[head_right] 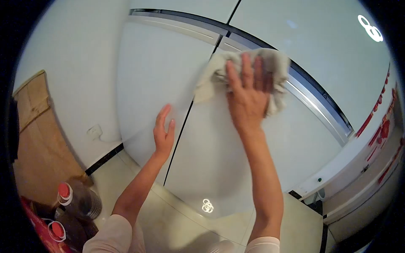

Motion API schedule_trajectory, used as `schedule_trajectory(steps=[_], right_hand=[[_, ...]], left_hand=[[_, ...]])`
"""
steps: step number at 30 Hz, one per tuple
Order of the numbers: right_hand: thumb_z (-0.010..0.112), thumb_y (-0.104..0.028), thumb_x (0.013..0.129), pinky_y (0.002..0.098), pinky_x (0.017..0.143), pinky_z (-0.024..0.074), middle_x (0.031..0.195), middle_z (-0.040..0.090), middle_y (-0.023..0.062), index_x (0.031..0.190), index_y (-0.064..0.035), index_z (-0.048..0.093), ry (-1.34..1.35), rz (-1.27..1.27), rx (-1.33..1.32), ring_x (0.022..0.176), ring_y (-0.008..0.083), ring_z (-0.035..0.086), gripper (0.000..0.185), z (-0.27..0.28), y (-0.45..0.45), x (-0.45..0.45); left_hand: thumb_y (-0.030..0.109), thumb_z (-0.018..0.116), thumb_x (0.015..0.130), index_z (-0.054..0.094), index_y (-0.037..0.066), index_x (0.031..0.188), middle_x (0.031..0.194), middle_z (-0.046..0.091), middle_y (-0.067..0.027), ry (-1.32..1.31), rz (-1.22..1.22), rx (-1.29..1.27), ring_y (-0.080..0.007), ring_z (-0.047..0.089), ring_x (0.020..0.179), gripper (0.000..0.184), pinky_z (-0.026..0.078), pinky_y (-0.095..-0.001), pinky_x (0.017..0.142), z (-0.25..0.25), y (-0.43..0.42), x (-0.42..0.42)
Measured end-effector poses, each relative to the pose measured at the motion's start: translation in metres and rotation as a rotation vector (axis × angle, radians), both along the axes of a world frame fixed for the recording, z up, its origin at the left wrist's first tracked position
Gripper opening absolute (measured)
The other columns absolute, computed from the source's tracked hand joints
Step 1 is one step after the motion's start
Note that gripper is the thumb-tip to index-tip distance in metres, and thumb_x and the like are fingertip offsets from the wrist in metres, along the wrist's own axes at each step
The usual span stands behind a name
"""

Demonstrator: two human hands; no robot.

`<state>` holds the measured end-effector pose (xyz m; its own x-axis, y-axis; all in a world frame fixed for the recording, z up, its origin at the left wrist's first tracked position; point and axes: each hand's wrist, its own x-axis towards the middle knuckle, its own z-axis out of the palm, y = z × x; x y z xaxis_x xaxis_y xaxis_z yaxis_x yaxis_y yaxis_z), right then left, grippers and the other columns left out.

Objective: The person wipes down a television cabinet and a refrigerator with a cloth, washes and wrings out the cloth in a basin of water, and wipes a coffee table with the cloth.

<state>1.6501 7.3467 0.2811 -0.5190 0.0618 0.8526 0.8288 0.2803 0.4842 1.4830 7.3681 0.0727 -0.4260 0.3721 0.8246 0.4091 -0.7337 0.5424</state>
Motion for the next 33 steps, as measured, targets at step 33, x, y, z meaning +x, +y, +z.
schedule_trajectory(steps=[33], right_hand=[[0.058, -0.025, 0.085, 0.0546, 0.104, 0.0232, 0.139, 0.034, 0.0230, 0.124, -0.0101, 0.046, 0.528, -0.242, -0.177, 0.128, 0.0457, 0.030, 0.043, -0.375, -0.116, 0.236]], left_hand=[[0.028, 0.057, 0.087, 0.019, 0.006, 0.143, 0.148, 0.011, -0.0210, 0.435, 0.170, -0.125, -0.0377, 0.010, 0.137, 0.071, 0.014, -0.0454, 0.109, -0.034, 0.028, -0.017]])
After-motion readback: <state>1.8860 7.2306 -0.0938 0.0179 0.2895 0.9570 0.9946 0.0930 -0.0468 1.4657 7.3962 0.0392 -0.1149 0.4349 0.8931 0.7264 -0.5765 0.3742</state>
